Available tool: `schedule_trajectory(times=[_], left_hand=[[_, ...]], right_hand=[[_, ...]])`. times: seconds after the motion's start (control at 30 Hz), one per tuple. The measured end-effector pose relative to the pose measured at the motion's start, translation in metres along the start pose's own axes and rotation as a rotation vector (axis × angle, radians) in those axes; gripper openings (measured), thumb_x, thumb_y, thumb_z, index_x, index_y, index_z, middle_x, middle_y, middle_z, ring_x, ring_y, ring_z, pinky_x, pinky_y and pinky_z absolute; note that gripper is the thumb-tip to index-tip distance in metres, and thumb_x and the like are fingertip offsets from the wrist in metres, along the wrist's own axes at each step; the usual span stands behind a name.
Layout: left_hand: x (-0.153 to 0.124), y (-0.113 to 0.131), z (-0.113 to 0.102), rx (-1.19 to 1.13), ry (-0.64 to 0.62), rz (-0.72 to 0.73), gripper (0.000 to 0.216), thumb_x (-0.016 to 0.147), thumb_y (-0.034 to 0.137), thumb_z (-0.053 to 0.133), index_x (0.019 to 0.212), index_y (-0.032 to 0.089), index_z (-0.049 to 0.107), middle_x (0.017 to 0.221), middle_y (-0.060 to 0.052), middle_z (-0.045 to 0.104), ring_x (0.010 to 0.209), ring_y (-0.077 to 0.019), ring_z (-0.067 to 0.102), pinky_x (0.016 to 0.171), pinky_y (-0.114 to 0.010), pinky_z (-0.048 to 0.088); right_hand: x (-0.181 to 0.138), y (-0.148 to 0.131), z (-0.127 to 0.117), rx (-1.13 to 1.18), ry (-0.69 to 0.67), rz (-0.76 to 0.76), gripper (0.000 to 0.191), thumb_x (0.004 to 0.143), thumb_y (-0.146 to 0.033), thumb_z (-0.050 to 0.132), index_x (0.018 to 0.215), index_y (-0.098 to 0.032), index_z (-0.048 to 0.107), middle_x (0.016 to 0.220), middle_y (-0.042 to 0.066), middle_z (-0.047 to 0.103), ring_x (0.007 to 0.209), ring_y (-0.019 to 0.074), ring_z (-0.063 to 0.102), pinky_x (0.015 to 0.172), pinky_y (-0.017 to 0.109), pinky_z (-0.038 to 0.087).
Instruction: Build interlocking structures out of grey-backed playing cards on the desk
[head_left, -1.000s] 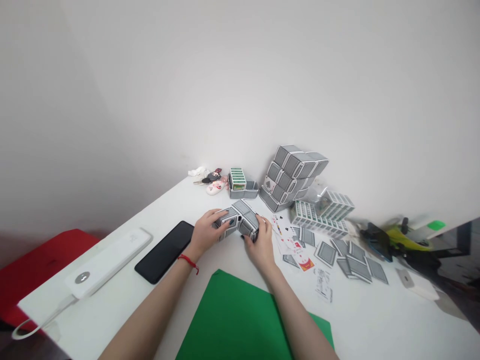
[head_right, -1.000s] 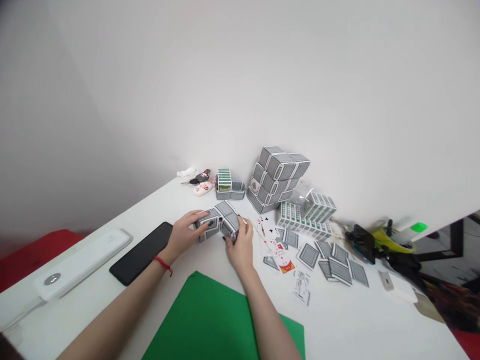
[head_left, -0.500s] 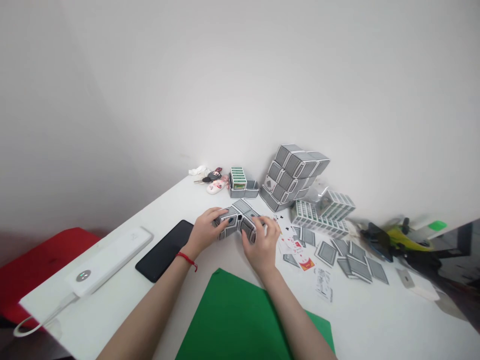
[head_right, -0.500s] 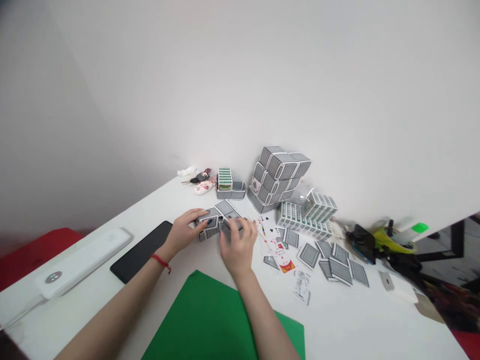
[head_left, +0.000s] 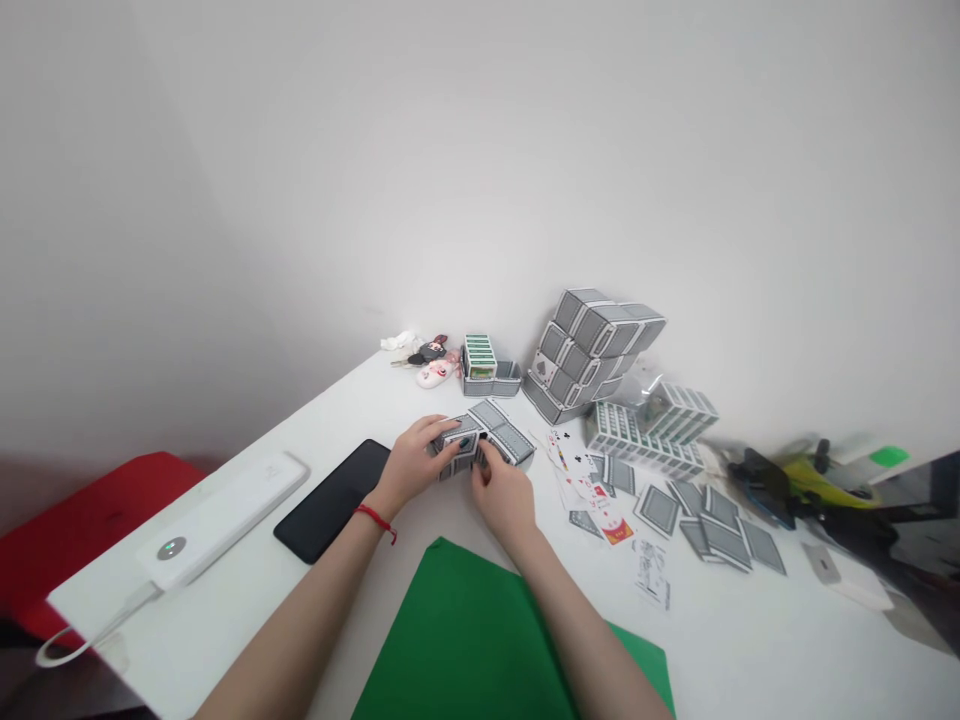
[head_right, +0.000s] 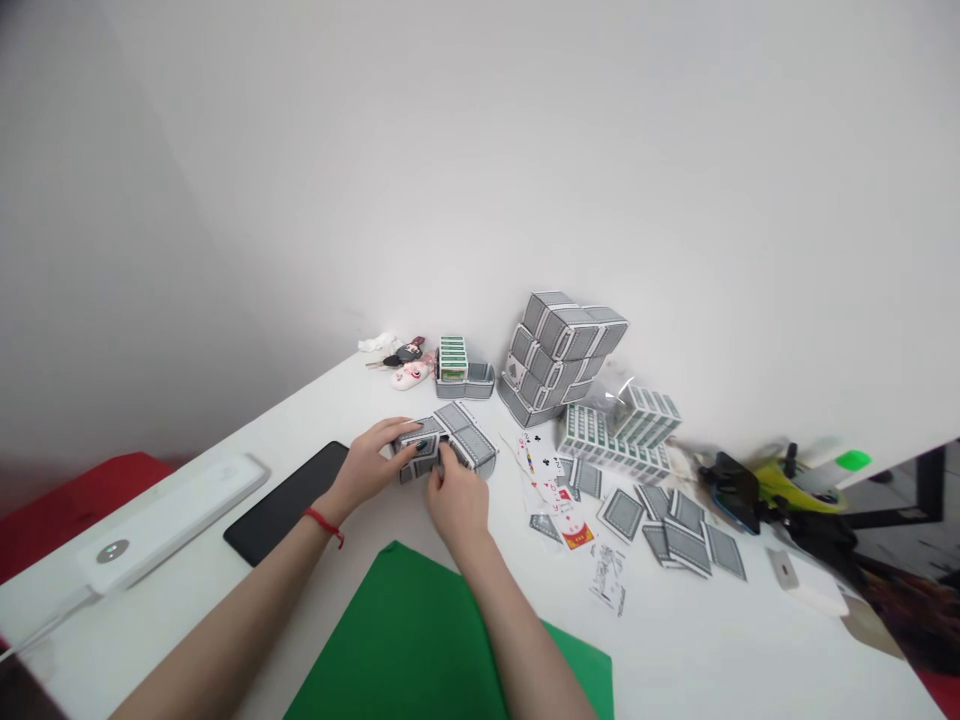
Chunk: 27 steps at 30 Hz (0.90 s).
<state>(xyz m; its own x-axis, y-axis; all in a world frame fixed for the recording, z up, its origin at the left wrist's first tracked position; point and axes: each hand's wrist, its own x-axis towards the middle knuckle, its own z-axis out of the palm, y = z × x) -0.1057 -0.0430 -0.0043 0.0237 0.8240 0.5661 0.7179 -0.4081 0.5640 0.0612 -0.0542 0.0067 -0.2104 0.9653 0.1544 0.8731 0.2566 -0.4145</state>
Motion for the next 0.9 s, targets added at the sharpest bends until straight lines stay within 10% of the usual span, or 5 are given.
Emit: schedule_trajectory(times=[0.9], left_hand=[[-0.0030, -0.0023, -0.0014, -0.045, -0.077, 0.068, 0.033, 0.084, 0.034, 0.051, 0.114, 0.023, 0.054, 0.122, -0.008, 0.056, 0.115, -0.0214, 0.051, 0.099, -0.041, 0.041]], right_hand=[[0.0075, -0.0089, -0.0093, -0.286, 0.030, -0.128, 0.024, 0.092, -0.024, 0.037, 0.087, -0.017, 0.059, 0.080, 0.008, 0.067, 0.065, 0.0163, 0.063, 0.052, 0.022, 0.036]])
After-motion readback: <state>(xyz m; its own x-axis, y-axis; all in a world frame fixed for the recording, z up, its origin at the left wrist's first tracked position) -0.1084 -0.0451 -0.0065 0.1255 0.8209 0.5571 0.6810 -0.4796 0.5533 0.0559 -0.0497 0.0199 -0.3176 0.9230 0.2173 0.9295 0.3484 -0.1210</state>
